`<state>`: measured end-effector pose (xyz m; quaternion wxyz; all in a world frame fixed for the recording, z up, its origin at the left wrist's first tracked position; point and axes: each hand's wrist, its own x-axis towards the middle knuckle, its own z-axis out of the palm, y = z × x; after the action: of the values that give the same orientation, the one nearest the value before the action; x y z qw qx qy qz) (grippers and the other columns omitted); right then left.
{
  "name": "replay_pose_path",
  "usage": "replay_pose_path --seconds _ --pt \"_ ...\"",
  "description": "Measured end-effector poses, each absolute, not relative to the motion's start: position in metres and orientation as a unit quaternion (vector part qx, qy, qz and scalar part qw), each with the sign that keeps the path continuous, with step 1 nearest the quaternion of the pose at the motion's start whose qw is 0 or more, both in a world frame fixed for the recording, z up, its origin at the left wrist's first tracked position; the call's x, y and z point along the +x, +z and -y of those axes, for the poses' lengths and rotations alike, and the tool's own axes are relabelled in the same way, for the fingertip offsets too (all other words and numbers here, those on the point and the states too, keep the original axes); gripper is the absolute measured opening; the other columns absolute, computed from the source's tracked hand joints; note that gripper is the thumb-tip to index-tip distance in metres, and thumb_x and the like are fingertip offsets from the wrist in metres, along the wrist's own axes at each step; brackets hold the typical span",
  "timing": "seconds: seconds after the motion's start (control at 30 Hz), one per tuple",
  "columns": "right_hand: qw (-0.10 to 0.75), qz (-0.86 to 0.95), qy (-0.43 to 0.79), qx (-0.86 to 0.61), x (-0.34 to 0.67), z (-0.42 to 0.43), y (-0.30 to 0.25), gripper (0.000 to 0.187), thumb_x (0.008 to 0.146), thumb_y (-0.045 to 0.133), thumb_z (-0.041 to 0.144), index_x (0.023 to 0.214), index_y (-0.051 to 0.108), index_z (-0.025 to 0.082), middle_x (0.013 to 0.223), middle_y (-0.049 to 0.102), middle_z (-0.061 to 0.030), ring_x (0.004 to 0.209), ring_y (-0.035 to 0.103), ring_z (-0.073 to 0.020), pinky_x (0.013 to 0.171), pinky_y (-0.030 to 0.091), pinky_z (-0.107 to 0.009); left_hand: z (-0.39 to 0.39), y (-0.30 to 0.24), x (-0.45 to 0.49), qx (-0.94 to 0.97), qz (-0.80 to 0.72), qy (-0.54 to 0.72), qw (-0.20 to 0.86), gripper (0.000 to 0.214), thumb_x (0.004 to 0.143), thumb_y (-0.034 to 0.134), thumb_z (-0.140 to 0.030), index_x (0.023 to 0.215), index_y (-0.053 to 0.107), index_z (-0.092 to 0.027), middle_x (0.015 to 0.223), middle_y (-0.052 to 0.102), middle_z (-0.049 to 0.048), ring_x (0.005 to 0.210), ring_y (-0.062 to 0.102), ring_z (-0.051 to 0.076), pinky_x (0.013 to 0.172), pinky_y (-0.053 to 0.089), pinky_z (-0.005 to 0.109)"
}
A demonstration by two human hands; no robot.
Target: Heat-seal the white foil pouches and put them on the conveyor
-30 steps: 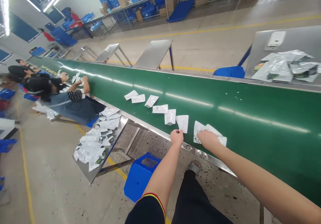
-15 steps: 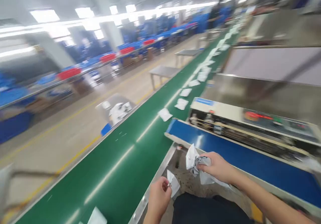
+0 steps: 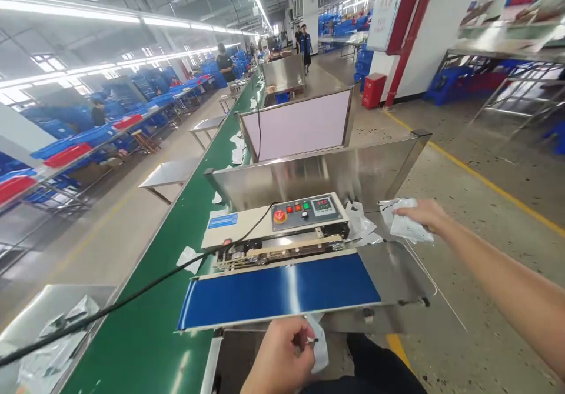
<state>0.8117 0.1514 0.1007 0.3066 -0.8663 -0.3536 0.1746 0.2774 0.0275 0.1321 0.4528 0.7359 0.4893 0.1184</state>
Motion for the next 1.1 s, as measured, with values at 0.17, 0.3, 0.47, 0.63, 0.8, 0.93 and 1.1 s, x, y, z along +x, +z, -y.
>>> replay_pose_path --seconds 0.17,0.3,0.47,0.63,0.8,0.93,1.1 --pt "0.232 0.416 0.297 -0.828 0.832 -0.218 0.013 0.025 0.075 0.090 0.036 0.074 0.076 0.016 0.064 0.069 -0.0080 0.064 0.064 -0.0231 0.064 0.043 -0.036 -0.036 0.124 0.365 0.695 -0.498 0.092 0.511 0.031 0.065 0.066 -0.004 0.086 0.083 -0.018 0.077 0.076 0.0020 0.070 0.066 0.015 0.065 0.046 0.021" --pt "0.259 0.483 0.307 -0.777 0.807 -0.209 -0.051 0.084 0.077 0.087 0.060 0.144 0.070 0.013 0.132 0.075 -0.0214 0.112 0.071 -0.0351 0.088 0.056 -0.040 -0.040 0.123 0.411 0.681 -0.529 0.069 0.502 0.036 0.054 0.064 0.002 0.078 0.083 -0.017 0.068 0.071 -0.0002 0.061 0.061 0.013 0.058 0.042 0.020" --pt "0.315 0.542 0.317 -0.712 0.825 -0.173 -0.086 0.101 0.092 0.066 0.078 0.172 0.045 0.020 0.155 0.063 -0.0228 0.108 0.074 -0.0337 0.087 0.061 -0.043 -0.056 0.160 0.441 0.630 -0.561 0.008 0.536 0.031 0.066 0.066 -0.005 0.087 0.083 -0.019 0.086 0.079 0.0044 0.077 0.070 0.017 0.066 0.050 0.021" --pt "0.467 0.512 0.213 -0.689 0.848 -0.143 -0.108 0.071 0.104 0.051 0.073 0.150 0.069 0.021 0.139 0.071 -0.0191 0.099 0.074 -0.0302 0.091 0.062 -0.047 -0.079 0.187 0.467 0.644 -0.571 -0.013 0.509 0.026 0.069 0.065 -0.008 0.088 0.080 -0.019 0.081 0.076 0.0027 0.076 0.068 0.017 0.069 0.052 0.022" --pt "0.523 0.374 0.183 -0.744 0.849 -0.149 -0.133 0.087 0.108 0.027 0.076 0.163 0.057 0.015 0.168 0.051 -0.0224 0.159 0.043 -0.0402 0.129 0.038 -0.064 -0.094 0.185 0.479 0.669 -0.552 0.011 0.497 0.023 0.067 0.065 -0.008 0.084 0.077 -0.018 0.081 0.075 0.0028 0.077 0.067 0.017 0.071 0.052 0.023" --pt "0.495 0.386 0.294 -0.721 0.836 -0.165 -0.136 0.092 0.101 0.035 0.087 0.158 0.064 0.021 0.157 0.065 -0.0185 0.152 0.054 -0.0399 0.127 0.041 -0.061 -0.104 0.182 0.484 0.686 -0.521 0.042 0.507 0.021 0.066 0.065 -0.009 0.082 0.075 -0.018 0.077 0.074 0.0022 0.073 0.066 0.016 0.070 0.052 0.023" --pt "0.496 0.339 0.332 -0.727 0.822 -0.169 -0.119 0.102 0.094 0.035 0.097 0.139 0.077 0.015 0.134 0.077 -0.0206 0.130 0.070 -0.0394 0.116 0.052 -0.058 -0.110 0.180 0.483 0.701 -0.495 0.059 0.510 0.018 0.070 0.067 -0.013 0.084 0.077 -0.017 0.080 0.076 0.0043 0.075 0.066 0.017 0.070 0.052 0.024"
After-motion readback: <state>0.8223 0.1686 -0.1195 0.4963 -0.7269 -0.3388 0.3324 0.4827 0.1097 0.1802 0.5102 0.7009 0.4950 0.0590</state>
